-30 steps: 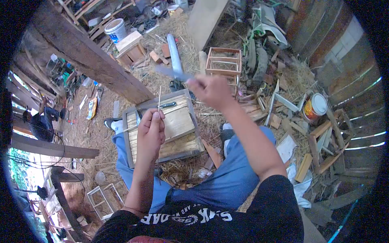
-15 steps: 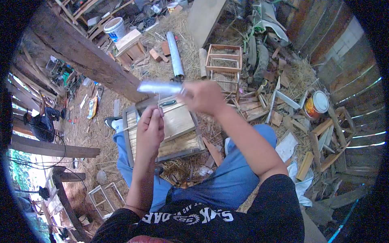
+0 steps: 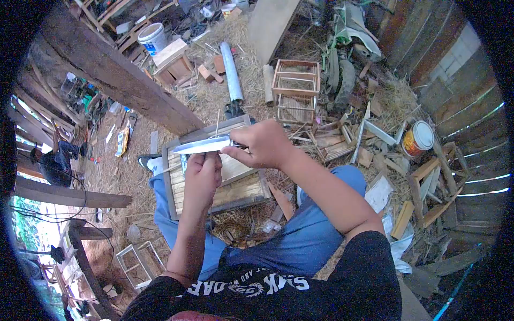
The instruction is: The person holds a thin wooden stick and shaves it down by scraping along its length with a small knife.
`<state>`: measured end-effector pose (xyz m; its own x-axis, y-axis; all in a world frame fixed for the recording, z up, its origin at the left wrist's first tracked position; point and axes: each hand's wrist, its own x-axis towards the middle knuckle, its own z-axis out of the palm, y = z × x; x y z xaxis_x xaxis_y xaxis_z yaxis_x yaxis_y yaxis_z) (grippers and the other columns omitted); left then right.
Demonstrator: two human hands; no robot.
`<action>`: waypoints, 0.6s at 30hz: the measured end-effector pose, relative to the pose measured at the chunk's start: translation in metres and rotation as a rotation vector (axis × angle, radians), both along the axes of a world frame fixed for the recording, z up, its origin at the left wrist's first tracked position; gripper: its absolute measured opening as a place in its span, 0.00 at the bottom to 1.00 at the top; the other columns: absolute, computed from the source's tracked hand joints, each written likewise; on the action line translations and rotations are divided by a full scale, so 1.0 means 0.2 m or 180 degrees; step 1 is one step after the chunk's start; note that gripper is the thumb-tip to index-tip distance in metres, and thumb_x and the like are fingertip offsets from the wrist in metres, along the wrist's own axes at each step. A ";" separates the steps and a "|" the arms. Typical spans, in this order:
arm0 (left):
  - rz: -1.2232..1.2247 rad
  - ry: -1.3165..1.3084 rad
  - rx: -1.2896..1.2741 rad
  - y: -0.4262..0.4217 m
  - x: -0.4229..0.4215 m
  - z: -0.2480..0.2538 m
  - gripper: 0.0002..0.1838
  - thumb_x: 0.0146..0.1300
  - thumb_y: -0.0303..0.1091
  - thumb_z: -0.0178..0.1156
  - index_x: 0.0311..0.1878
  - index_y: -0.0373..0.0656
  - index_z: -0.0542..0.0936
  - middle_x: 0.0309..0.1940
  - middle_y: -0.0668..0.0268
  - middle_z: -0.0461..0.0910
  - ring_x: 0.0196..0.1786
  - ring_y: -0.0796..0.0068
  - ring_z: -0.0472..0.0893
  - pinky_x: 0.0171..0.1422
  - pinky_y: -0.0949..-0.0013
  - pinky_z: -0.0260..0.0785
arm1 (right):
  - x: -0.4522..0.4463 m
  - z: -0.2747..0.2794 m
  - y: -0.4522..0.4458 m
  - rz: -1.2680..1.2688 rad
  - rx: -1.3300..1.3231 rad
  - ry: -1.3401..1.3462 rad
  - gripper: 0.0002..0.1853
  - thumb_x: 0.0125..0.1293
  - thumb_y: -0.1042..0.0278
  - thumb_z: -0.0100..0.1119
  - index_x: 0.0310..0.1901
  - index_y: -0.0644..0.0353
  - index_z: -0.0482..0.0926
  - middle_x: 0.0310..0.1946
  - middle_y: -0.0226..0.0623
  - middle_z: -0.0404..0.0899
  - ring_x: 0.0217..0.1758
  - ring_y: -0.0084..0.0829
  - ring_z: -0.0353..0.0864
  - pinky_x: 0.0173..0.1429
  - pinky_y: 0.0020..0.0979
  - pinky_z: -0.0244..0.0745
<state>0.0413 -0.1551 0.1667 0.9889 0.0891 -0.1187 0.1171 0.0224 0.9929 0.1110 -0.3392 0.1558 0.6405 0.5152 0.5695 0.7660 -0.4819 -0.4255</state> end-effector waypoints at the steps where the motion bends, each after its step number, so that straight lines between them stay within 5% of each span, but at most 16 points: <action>1: -0.0003 -0.0005 0.0001 0.00 0.00 -0.01 0.11 0.81 0.39 0.53 0.43 0.45 0.77 0.22 0.79 0.66 0.19 0.90 0.60 0.20 0.78 0.49 | 0.00 0.00 0.00 -0.0007 -0.0008 -0.0031 0.20 0.69 0.47 0.64 0.29 0.56 0.81 0.18 0.40 0.77 0.22 0.44 0.81 0.25 0.42 0.71; 7: -0.0059 -0.0025 0.0537 0.02 -0.02 0.04 0.10 0.81 0.34 0.51 0.43 0.41 0.79 0.25 0.76 0.68 0.26 0.88 0.64 0.28 0.76 0.55 | 0.00 0.04 -0.02 -0.0141 -0.0004 -0.0201 0.20 0.69 0.46 0.64 0.29 0.56 0.82 0.18 0.41 0.77 0.22 0.44 0.81 0.25 0.42 0.70; 9: -0.0273 0.0017 -0.0092 0.01 -0.03 0.12 0.10 0.82 0.35 0.50 0.44 0.42 0.77 0.23 0.78 0.66 0.24 0.90 0.61 0.25 0.78 0.51 | 0.05 0.03 -0.07 -0.0263 -0.0072 -0.0217 0.21 0.69 0.46 0.64 0.29 0.56 0.82 0.18 0.42 0.77 0.21 0.44 0.80 0.25 0.42 0.69; 11: -0.0300 0.0019 -0.0122 0.01 -0.08 0.13 0.10 0.82 0.35 0.49 0.45 0.42 0.77 0.22 0.79 0.65 0.23 0.91 0.60 0.25 0.78 0.49 | 0.16 0.01 -0.16 -0.1336 0.0147 0.0370 0.23 0.70 0.41 0.61 0.29 0.54 0.83 0.18 0.41 0.79 0.22 0.45 0.82 0.26 0.44 0.73; 14: -0.0311 0.0072 -0.0273 0.02 -0.07 0.12 0.11 0.83 0.36 0.49 0.45 0.43 0.77 0.22 0.79 0.65 0.22 0.91 0.59 0.24 0.79 0.48 | 0.18 0.02 -0.20 -0.1272 0.0846 0.0612 0.23 0.71 0.44 0.61 0.27 0.56 0.83 0.18 0.42 0.78 0.21 0.45 0.81 0.26 0.44 0.72; 18: -0.0263 0.0069 -0.0353 0.03 -0.04 0.10 0.10 0.82 0.35 0.50 0.45 0.42 0.78 0.23 0.78 0.66 0.23 0.90 0.60 0.25 0.79 0.50 | 0.01 0.04 -0.06 -0.0554 0.0292 0.0191 0.21 0.70 0.45 0.61 0.30 0.54 0.84 0.20 0.42 0.80 0.23 0.45 0.82 0.27 0.44 0.73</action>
<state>0.0327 -0.1501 0.1877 0.9895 -0.0074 -0.1446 0.1444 0.1212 0.9821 0.1132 -0.3504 0.1638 0.7495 0.3414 0.5671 0.6464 -0.5620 -0.5161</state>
